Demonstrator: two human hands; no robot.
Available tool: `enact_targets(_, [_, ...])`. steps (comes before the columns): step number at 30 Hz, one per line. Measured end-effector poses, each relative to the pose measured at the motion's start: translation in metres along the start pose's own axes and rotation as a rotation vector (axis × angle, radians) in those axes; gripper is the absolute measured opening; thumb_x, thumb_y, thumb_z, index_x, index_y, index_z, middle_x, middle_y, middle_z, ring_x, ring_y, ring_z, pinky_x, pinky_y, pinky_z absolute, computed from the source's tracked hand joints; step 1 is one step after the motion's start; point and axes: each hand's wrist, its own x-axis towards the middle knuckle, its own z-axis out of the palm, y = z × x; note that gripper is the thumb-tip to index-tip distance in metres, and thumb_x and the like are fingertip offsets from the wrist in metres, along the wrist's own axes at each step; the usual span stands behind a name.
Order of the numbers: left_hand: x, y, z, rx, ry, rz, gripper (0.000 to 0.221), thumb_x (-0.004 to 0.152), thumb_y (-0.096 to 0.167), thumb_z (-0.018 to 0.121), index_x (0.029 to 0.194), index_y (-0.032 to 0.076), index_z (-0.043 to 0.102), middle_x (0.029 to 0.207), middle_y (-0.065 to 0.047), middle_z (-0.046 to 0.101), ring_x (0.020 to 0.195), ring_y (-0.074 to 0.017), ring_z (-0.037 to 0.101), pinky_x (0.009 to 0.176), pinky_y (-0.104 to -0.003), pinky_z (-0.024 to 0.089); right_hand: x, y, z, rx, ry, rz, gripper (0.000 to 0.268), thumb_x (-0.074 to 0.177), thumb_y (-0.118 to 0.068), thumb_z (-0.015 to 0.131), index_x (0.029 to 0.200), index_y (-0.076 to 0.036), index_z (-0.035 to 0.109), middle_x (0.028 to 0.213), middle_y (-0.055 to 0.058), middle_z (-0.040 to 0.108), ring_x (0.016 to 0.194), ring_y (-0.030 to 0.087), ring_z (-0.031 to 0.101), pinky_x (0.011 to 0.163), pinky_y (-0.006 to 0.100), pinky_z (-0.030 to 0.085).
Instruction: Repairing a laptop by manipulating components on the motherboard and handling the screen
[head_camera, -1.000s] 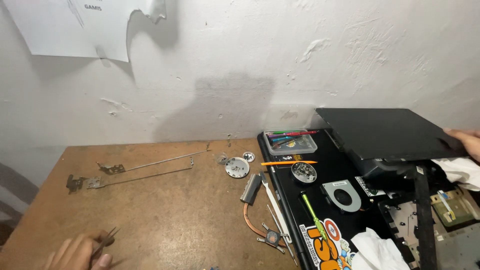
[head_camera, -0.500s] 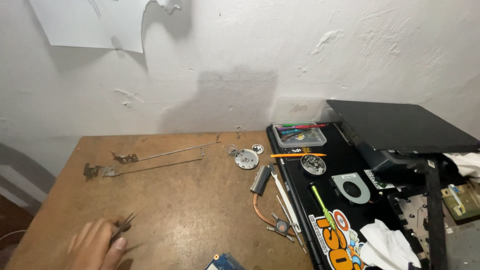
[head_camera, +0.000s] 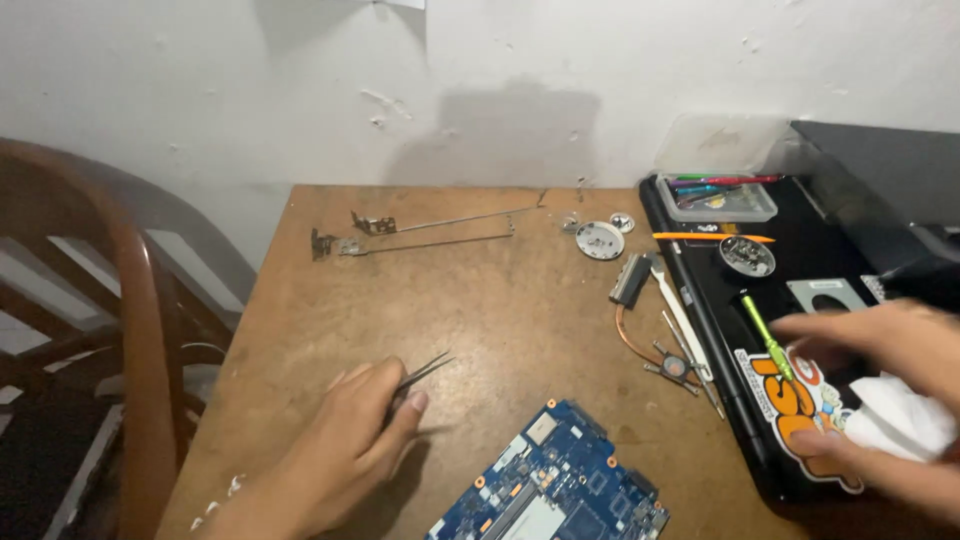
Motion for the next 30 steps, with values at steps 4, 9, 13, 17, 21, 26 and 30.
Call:
enact_targets(4, [-0.016,0.041,-0.016,-0.035,-0.233,-0.131,0.039,0.106,0.045,0.056,0.083,0.016,0.044,0.08,0.001,0.054,0.075,-0.0157,0.049,0.069,-0.036,0.042,0.02,-0.06,0.045,0.262,-0.612,-0.301,0.11,0.081,-0.065,0.087,0.161,-0.015,0.031,0.168,0.006,0.036,0.152,0.024,0.036,0.113,0.045,0.03])
enact_targets(9, [-0.024,0.055,-0.021,-0.111,-0.431,-0.123,0.033,0.103,0.041,0.061,0.092,0.015,0.045,0.094,-0.005,0.059,0.087,-0.0214,0.057,0.077,-0.036,0.046,0.042,-0.105,0.079,0.235,-0.987,-0.318,0.145,0.067,-0.016,0.105,0.167,-0.018,0.0,0.177,0.008,-0.013,0.162,0.026,-0.013,0.121,0.053,-0.003])
enact_targets(13, [-0.023,0.053,-0.017,-0.165,-0.382,-0.078,0.029,0.1,0.038,0.062,0.097,0.011,0.05,0.102,-0.008,0.066,0.091,-0.0253,0.064,0.079,-0.037,0.049,0.05,-0.107,0.084,0.248,-0.98,-0.334,0.144,0.065,-0.027,0.105,0.165,-0.018,0.002,0.178,0.004,-0.002,0.163,0.025,-0.004,0.12,0.057,0.0])
enact_targets(17, [-0.021,0.053,-0.013,-0.23,-0.41,-0.127,0.027,0.098,0.034,0.061,0.093,0.012,0.044,0.106,-0.003,0.067,0.086,-0.0214,0.062,0.076,-0.036,0.048,0.05,-0.102,0.085,0.3,-0.8,-0.39,0.143,0.061,-0.041,0.108,0.164,-0.013,0.013,0.163,0.015,0.032,0.149,0.035,0.03,0.118,0.047,0.022])
enact_targets(21, [-0.011,0.068,-0.03,-0.293,-0.475,-0.239,0.018,0.097,0.032,0.057,0.103,0.016,0.052,0.108,0.001,0.069,0.092,-0.0149,0.065,0.078,-0.033,0.049,0.05,-0.103,0.083,0.379,-0.581,-0.45,0.131,0.068,-0.058,0.101,0.159,-0.005,0.022,0.154,0.017,0.043,0.142,0.033,0.043,0.115,0.047,0.031])
enact_targets(26, [0.01,0.051,-0.027,-0.172,-0.335,-0.159,0.029,0.107,0.035,0.049,0.091,0.012,0.04,0.089,-0.008,0.059,0.081,-0.0244,0.054,0.073,-0.042,0.041,0.05,-0.093,0.095,0.343,-0.438,-0.317,0.145,0.053,-0.056,0.107,0.16,-0.011,0.019,0.148,0.017,0.041,0.141,0.032,0.045,0.114,0.045,0.037])
enact_targets(30, [0.03,0.041,-0.032,0.091,-0.109,0.052,0.037,0.107,0.042,0.033,0.094,0.01,0.047,0.099,-0.012,0.056,0.091,-0.0293,0.049,0.084,-0.046,0.042,0.055,-0.097,0.102,0.279,-0.441,-0.123,0.147,0.053,-0.062,0.105,0.161,-0.024,0.012,0.148,0.012,0.037,0.136,0.031,0.05,0.101,0.048,0.054])
